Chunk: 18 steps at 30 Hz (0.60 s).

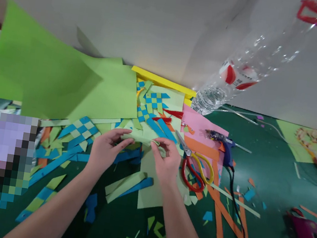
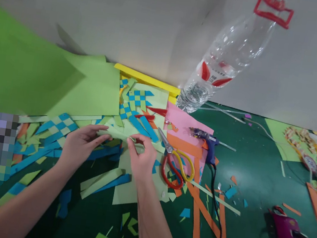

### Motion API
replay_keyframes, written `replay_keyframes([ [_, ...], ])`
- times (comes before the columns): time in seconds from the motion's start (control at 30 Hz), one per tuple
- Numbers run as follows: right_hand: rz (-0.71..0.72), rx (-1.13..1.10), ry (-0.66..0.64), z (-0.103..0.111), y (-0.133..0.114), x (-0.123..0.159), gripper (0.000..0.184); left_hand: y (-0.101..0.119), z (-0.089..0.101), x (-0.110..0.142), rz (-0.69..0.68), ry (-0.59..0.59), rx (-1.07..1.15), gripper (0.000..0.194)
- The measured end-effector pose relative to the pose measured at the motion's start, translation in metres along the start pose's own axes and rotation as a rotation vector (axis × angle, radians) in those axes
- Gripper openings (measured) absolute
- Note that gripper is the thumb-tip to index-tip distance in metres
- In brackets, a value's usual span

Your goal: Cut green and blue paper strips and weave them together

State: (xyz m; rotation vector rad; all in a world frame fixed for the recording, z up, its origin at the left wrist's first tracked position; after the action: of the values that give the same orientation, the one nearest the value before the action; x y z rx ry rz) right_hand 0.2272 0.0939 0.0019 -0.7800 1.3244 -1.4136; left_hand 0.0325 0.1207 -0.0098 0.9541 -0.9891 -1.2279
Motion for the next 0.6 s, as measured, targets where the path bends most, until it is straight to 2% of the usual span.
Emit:
replay_keyframes([
  [0.4, 0.035, -0.034, -0.039, -0.006, 0.002, 0.000, 0.019, 0.002, 0.000, -0.003, -0.014, 0.003, 0.087, 0.035],
  [0.6, 0.135, 0.009, -0.105, -0.012, 0.001, 0.002, 0.023, 0.003, 0.001, -0.005, -0.053, 0.000, 0.193, 0.029],
])
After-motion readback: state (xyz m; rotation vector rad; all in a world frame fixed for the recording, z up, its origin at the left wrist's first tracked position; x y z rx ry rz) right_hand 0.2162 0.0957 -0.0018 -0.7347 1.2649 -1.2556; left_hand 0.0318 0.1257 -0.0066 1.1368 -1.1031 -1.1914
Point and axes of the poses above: each hand's wrist, its own x-axis away from the middle knuckle, its own z-axis out of the back of the hand, y = z × x, the point moved 5 cm from there along -x, towards the middle knuckle, and after that the axes turned 2 degrees about z, right-handed, at the moved point
